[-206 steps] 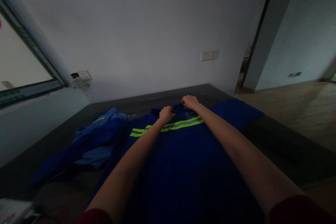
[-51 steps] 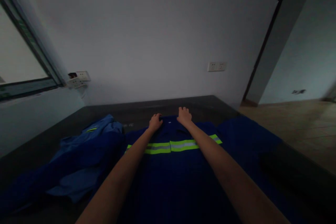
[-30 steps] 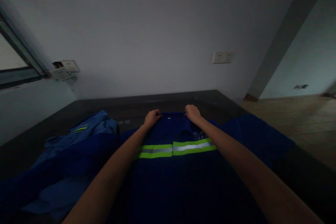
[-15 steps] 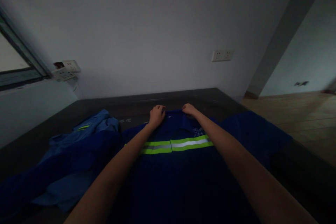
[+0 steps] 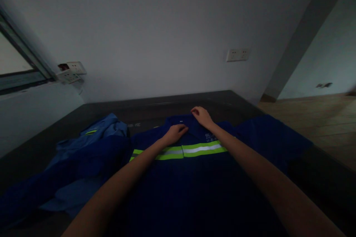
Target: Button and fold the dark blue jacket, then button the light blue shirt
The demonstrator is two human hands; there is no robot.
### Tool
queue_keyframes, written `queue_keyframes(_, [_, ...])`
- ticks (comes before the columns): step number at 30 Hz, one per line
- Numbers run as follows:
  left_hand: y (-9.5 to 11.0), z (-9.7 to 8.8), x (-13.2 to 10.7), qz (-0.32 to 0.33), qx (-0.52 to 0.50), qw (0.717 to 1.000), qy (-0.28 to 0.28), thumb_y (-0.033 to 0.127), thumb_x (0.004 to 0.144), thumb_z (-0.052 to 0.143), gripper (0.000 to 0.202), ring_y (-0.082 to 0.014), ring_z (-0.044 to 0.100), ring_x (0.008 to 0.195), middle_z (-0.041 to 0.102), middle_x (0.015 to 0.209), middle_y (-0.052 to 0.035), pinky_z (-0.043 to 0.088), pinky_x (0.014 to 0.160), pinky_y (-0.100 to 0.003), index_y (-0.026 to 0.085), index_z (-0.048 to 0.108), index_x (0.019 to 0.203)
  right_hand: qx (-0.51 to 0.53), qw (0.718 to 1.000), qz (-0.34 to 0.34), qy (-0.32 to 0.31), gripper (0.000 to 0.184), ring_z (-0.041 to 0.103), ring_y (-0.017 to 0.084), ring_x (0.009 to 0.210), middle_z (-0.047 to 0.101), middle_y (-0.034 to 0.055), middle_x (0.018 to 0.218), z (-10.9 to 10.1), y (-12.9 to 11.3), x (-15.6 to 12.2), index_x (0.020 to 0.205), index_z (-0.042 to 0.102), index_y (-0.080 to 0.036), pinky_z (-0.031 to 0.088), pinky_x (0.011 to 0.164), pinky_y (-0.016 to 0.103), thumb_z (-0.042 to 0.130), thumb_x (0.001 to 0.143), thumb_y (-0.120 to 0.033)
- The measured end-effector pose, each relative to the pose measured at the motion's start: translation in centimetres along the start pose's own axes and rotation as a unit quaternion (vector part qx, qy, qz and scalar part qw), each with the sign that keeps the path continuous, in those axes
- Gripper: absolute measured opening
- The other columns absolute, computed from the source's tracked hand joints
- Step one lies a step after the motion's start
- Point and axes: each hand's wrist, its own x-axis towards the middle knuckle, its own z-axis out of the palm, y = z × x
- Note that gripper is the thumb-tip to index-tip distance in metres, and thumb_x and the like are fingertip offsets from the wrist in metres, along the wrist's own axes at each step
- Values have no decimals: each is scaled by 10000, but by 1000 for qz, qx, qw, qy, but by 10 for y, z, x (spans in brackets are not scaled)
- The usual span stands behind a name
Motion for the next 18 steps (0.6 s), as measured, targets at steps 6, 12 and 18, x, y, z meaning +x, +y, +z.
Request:
queue_keyframes(6, [10,-1,-3,-10,4,1000,26,427,893,469,321,-172,634,800,702,912,-49,461,730,-264,186,673,947,-69,974,-198,-82,374,457,200,1114,644,60,1070,-3,1,-29,955,702,-194,371,972,335,454,752,0])
queue_keyframes(12, [19,13,7,-49,61,996,44,360,830,574,199,-164,614,684,673,758,-29,432,605,-247,190,664,883,-117,970,-177,-117,306,459,217,1111,661,85,1037,14,12,-21,965,711,-177,362,971,354,508,778,-46])
queue_keyframes(18, [3,-8,-4,-4,23,999,37,258,911,409,252,-165,638,799,690,886,-43,481,748,-266,177,644,956,-91,973,-177,-117,345,460,223,1143,650,80,1109,9,11,-28,1033,687,-191,355,978,384,507,775,-49])
